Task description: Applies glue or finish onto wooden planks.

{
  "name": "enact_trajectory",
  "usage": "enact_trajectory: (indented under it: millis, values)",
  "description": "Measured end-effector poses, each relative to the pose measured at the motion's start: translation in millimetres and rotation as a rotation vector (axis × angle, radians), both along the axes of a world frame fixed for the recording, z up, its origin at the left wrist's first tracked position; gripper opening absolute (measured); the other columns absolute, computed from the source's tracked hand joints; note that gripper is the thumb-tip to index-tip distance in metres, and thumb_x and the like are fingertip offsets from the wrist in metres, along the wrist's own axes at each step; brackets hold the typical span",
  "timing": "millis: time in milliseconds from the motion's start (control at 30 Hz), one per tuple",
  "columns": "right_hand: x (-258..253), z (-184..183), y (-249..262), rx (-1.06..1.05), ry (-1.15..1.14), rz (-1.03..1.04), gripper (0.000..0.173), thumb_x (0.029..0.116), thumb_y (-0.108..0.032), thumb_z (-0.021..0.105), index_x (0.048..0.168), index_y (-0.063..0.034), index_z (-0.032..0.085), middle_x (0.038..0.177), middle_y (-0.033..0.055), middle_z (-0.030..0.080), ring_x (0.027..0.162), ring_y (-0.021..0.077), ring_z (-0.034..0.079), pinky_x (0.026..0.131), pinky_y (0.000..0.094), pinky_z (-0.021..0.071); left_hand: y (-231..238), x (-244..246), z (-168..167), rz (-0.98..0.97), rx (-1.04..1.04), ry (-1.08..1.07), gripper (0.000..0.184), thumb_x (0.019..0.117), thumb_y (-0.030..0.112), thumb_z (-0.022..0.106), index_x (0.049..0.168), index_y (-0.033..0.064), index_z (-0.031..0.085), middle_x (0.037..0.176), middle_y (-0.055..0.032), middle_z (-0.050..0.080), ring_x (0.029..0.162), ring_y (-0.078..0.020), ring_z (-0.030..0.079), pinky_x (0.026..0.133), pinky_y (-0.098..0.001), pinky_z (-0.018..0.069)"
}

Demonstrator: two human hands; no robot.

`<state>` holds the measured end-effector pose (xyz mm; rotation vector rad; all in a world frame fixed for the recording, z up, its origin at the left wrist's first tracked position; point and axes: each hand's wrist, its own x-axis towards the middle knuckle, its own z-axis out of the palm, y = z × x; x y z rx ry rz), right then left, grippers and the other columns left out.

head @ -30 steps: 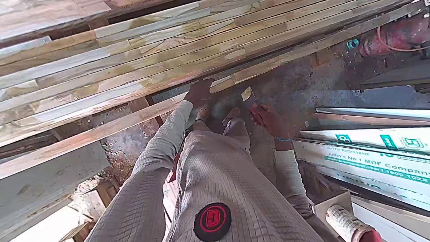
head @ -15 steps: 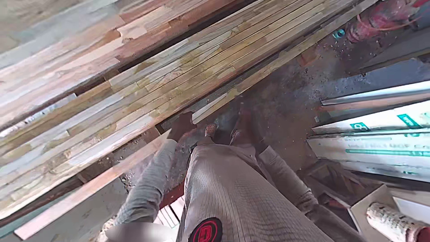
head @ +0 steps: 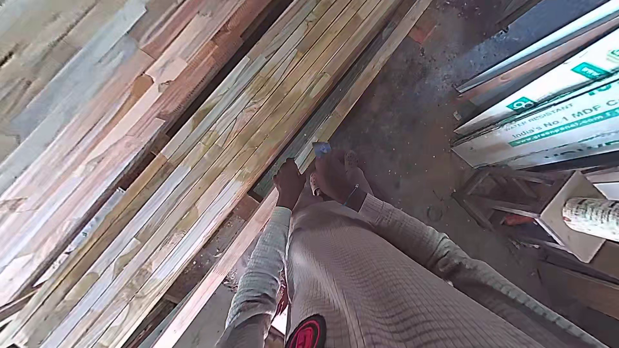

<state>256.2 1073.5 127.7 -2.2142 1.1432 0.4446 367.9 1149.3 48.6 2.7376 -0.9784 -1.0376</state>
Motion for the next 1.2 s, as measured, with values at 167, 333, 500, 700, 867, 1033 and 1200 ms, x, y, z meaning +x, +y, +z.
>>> enact_trajectory:
  millis: [167, 333, 500, 700, 867, 1033, 1200]
  values:
    - [-29.3, 5.5, -19.7, 0.337, -0.198, 0.037, 0.020, 0.0989, -0.018, 0.063, 0.100, 0.0011, 0.070, 0.080, 0.0164, 0.065, 0.069, 0.0282, 0.064, 0.063, 0.0466, 0.0539, 37.7, -11.8, -23.8, -0.171, -0.344, -0.350, 0.066, 0.0907, 0.017, 0.075, 0.149, 0.0022, 0.046, 0.150, -0.0229, 0.050, 0.137, -0.0418, 0.051, 0.107, -0.0604, 0.0460]
    - [-57.4, -13.0, -38.0, 0.723, -0.402, -0.231, 0.035, 0.1115, -0.029, 0.045, 0.115, 0.0011, 0.062, 0.074, 0.0095, 0.063, 0.052, 0.0132, 0.057, 0.048, 0.0270, 0.0509, 143.4, -35.2, -40.1, -0.310, -0.289, -0.458, 0.061, 0.1080, 0.027, 0.047, 0.165, 0.0155, 0.027, 0.174, -0.0015, 0.018, 0.160, -0.0280, 0.015, 0.127, -0.0579, 0.0168]
    - [-67.5, -19.6, -31.2, 0.881, -0.469, -0.295, 0.034, 0.1117, -0.027, 0.044, 0.110, 0.0004, 0.064, 0.084, 0.0093, 0.070, 0.057, 0.0138, 0.063, 0.052, 0.0273, 0.0545, 249.5, -32.6, -11.4, -0.095, -0.192, -0.405, 0.060, 0.1087, 0.044, 0.035, 0.162, 0.0159, 0.035, 0.170, -0.0020, 0.029, 0.158, -0.0266, 0.022, 0.128, -0.0557, 0.0190]
    - [-65.1, -27.2, 5.4, 0.693, -0.401, -0.147, 0.032, 0.1035, -0.024, 0.064, 0.127, -0.0027, 0.066, 0.091, 0.0124, 0.075, 0.068, 0.0199, 0.074, 0.065, 0.0362, 0.0645, 327.5, 15.4, 5.1, 0.189, -0.031, -0.354, 0.075, 0.1020, 0.058, 0.044, 0.159, 0.0101, 0.039, 0.160, -0.0181, 0.044, 0.150, -0.0383, 0.038, 0.124, -0.0594, 0.0248]
    - [-24.7, -52.5, 75.6, -0.007, -0.319, 0.184, 0.053, 0.1029, -0.016, 0.058, 0.154, -0.0118, 0.046, 0.112, 0.0223, 0.066, 0.098, 0.0388, 0.068, 0.080, 0.0534, 0.0576, 318.0, 83.4, 16.1, 0.131, 0.050, 0.115, 0.078, 0.0906, 0.066, 0.066, 0.143, 0.0096, 0.057, 0.138, -0.0212, 0.061, 0.132, -0.0382, 0.057, 0.113, -0.0618, 0.0406]
    - [-18.4, -37.5, 162.3, 0.019, -0.181, 0.064, 0.060, 0.0991, -0.011, 0.056, 0.156, -0.0054, 0.039, 0.139, 0.0307, 0.051, 0.114, 0.0466, 0.062, 0.086, 0.0546, 0.0569, 315.6, 121.2, 6.1, 0.071, 0.026, 0.320, 0.070, 0.0837, 0.056, 0.081, 0.132, 0.0079, 0.066, 0.128, -0.0161, 0.068, 0.123, -0.0293, 0.063, 0.109, -0.0529, 0.0475]
    - [21.3, -19.0, 99.9, 0.003, -0.099, -0.408, 0.039, 0.1065, -0.020, 0.051, 0.140, -0.0002, 0.055, 0.127, 0.0302, 0.061, 0.112, 0.0457, 0.064, 0.092, 0.0587, 0.0547, 322.7, 93.3, 9.0, 0.068, -0.045, 0.163, 0.062, 0.0832, 0.057, 0.080, 0.124, 0.0114, 0.071, 0.115, -0.0138, 0.074, 0.112, -0.0296, 0.069, 0.101, -0.0582, 0.0514]
